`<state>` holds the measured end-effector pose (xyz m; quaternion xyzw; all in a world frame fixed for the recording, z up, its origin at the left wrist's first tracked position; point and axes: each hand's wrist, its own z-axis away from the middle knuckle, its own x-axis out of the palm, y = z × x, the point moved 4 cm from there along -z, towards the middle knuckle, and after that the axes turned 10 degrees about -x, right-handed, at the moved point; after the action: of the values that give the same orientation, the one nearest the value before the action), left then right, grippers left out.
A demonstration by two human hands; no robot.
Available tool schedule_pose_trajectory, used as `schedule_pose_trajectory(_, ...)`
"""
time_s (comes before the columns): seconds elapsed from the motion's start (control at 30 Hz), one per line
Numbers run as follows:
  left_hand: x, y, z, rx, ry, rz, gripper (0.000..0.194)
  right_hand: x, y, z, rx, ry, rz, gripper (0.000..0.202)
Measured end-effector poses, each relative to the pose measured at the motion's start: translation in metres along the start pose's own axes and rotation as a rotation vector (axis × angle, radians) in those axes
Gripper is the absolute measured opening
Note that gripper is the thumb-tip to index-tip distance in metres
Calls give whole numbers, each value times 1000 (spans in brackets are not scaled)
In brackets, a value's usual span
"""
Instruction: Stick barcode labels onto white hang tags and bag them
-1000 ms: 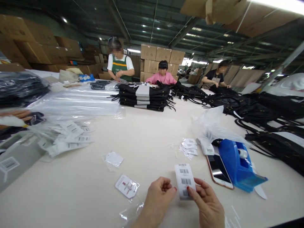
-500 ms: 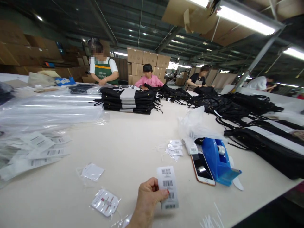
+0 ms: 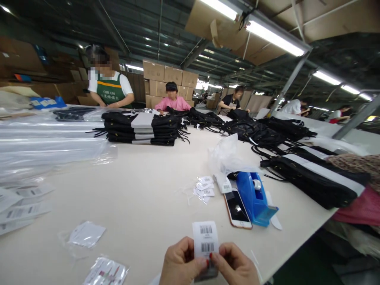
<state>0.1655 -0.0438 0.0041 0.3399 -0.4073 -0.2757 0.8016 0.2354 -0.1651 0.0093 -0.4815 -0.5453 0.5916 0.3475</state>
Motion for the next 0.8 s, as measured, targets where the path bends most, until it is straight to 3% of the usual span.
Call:
schedule_pose_trajectory(0.1,-1,-6,-9,2,18,-27,32,2,6,-1,71,-21,-146,37)
schedule_pose_trajectory(0.3,-4,-19,-26,-70,111,33,41,-5,-3,-7,89,-106,-139,31)
schedule_pose_trajectory(0.47,11,-6,-36,-85,131,29,35,-29,-7,-23,37,128,-78,36)
schedule_pose_trajectory(0.53,17,8,-39,-25,156,-110,31,-32,-13,-25,33,137,-131,40)
schedule_pose_trajectory(0.63,23,30,-31,226,219,-344,26,-23,-23,-18,47,70,-225,45)
schedule_pose_trajectory(0.7,27,32,-21,238,100,-343,27,-12,-26,-6,18,71,-248,47)
schedule_pose_trajectory(0.8,22,18,-3,32,-92,-172,37,4,-23,13,-62,88,-229,46)
